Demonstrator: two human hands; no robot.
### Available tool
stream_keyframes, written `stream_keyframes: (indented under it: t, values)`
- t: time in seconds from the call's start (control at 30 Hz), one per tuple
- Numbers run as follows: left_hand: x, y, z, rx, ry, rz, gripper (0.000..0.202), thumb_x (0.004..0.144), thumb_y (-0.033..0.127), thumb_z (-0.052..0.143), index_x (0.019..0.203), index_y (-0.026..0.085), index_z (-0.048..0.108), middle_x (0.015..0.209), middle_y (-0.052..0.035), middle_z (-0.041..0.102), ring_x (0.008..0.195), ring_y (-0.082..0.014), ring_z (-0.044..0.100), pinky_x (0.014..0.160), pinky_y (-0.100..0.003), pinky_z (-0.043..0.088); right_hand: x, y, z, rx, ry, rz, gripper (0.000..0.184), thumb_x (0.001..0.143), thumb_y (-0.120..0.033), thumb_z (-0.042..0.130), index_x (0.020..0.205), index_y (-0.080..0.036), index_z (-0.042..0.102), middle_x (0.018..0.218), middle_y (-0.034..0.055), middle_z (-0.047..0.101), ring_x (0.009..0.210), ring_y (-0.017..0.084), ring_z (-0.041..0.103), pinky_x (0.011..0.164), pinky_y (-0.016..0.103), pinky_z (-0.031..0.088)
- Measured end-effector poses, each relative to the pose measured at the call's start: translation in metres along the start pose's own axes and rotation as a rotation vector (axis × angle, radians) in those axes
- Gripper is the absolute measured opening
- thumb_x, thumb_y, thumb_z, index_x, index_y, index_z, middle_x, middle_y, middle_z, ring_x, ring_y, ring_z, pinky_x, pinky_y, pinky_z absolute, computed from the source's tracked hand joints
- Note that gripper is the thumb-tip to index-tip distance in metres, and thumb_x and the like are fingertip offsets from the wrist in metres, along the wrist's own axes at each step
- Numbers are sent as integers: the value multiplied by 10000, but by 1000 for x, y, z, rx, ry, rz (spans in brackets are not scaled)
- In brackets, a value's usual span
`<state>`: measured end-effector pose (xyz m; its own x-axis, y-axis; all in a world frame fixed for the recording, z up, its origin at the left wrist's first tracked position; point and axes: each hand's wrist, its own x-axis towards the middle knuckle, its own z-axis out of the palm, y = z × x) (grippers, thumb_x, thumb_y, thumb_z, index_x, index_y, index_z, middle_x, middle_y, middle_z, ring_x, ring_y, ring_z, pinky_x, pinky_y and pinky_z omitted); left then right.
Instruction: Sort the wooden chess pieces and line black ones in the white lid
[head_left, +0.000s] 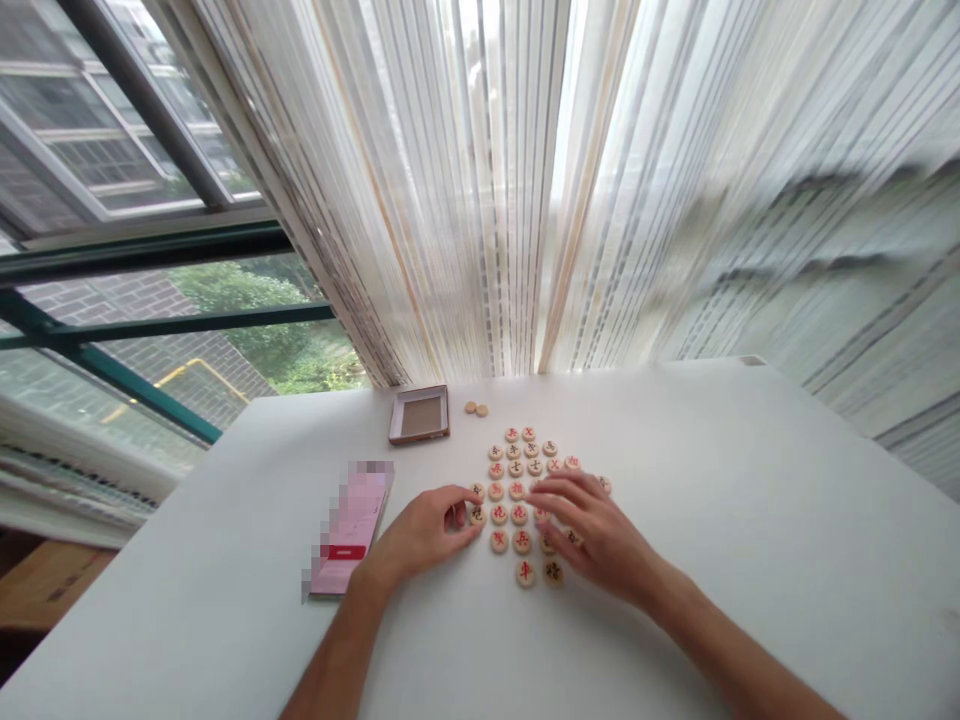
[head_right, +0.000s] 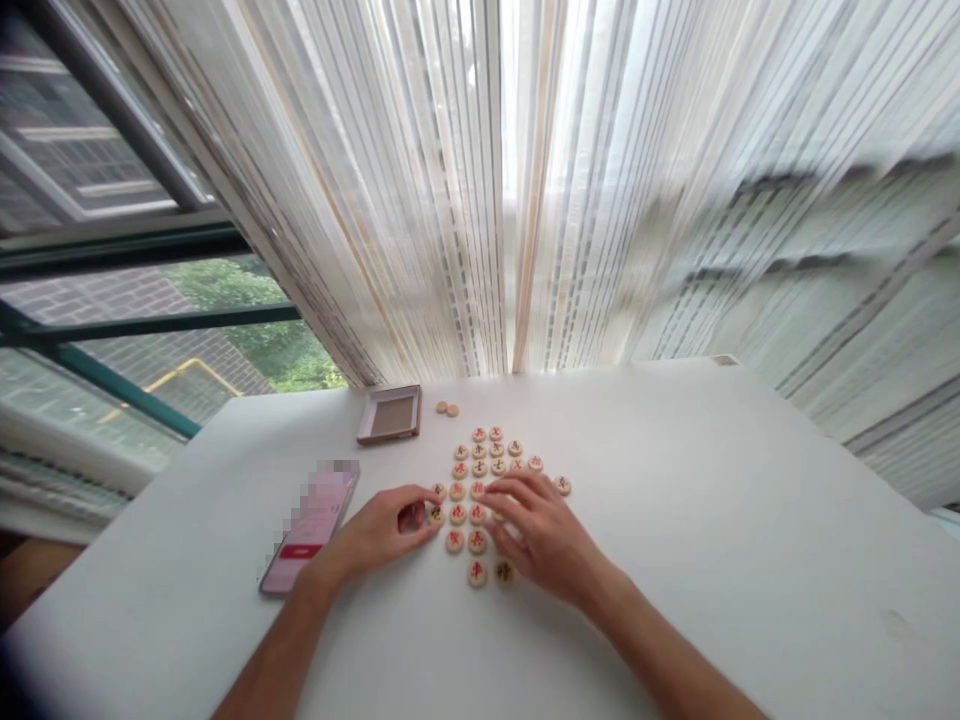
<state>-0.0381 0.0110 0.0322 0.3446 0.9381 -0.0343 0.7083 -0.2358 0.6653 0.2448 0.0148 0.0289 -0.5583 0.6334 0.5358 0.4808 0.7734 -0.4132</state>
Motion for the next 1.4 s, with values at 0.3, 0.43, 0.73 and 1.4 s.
stream_keyframes:
  t: [0.3,0.43,0.73,1.4]
  values:
    - [-2,-4,2,16,-1,26,239,849,319,677,1069,229,706,769,15,655,690,-146,601,638,-227,445,1,-26,25,-101,-278,-13,433,1013,-403,546,1411,-233,541,1399,52,628,1365,295,471,1129,477,330]
    - [-2,-4,2,26,10,23,257,847,327,682,1082,223,702,757,15,652,683,-145,599,629,-225,440,2,-26,25,-103,-312,-13,429,1012,-432,543,1397,-244,558,1387,48,641,1354,279,490,1136,447,314]
    - [-2,-4,1,-1,-9,14,235,862,338,666,1064,224,707,722,23,636,650,-137,584,601,-219,423,3,-25,23,-86,-314,9,414,1007,-398,558,1392,-245,567,1389,47,638,1356,284,483,1118,439,332]
    - [-3,-4,0,-22,-64,-32,290,838,319,667,1114,229,683,723,25,649,650,-139,598,611,-217,428,2,-22,21,-57,-342,26,474,1014,-439,532,1457,-273,501,1452,42,588,1419,278,413,1159,454,291]
